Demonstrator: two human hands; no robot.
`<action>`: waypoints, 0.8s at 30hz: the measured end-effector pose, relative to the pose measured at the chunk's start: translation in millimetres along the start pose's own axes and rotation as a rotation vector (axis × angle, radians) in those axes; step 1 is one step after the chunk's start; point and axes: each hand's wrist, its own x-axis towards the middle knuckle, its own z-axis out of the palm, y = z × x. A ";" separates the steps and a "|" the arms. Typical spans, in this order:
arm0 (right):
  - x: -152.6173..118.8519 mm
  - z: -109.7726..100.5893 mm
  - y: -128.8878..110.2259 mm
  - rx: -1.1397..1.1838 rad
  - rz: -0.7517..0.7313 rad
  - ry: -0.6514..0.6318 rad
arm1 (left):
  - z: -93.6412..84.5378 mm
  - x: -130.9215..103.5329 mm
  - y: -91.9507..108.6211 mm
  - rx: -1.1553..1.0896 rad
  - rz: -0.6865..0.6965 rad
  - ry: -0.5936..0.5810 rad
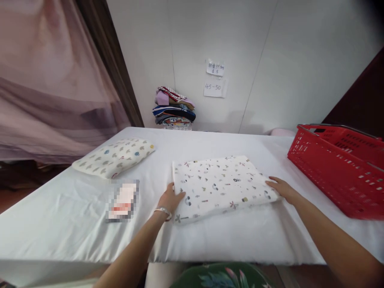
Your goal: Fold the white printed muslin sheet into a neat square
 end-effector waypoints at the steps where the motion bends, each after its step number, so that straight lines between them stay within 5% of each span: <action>1: -3.6 -0.4 3.7 0.030 -0.008 0.002 | 2.2 -3.3 0.4 -0.029 0.001 0.014; 4: -16.1 -1.9 16.0 -0.010 -0.008 0.046 | 6.5 -9.4 -1.5 -0.140 -0.005 -0.011; 8: -27.1 -3.0 25.4 -0.340 -0.078 0.141 | 6.8 -16.2 -8.2 -0.149 -0.017 0.002; 13: -46.2 11.9 6.0 -0.690 -0.330 0.233 | 3.8 -35.8 -20.6 -0.202 -0.014 0.046; 18: -92.1 76.6 -32.9 -0.518 -0.731 0.124 | 2.9 -62.9 -33.0 -0.231 0.022 0.013; 21: -121.5 125.5 -53.3 -0.469 -0.909 -0.125 | 1.8 -75.5 -37.0 -0.181 0.046 -0.027; 24: -139.6 162.4 -66.5 -0.547 -1.033 -0.221 | -0.1 -84.0 -39.6 -0.094 0.095 0.007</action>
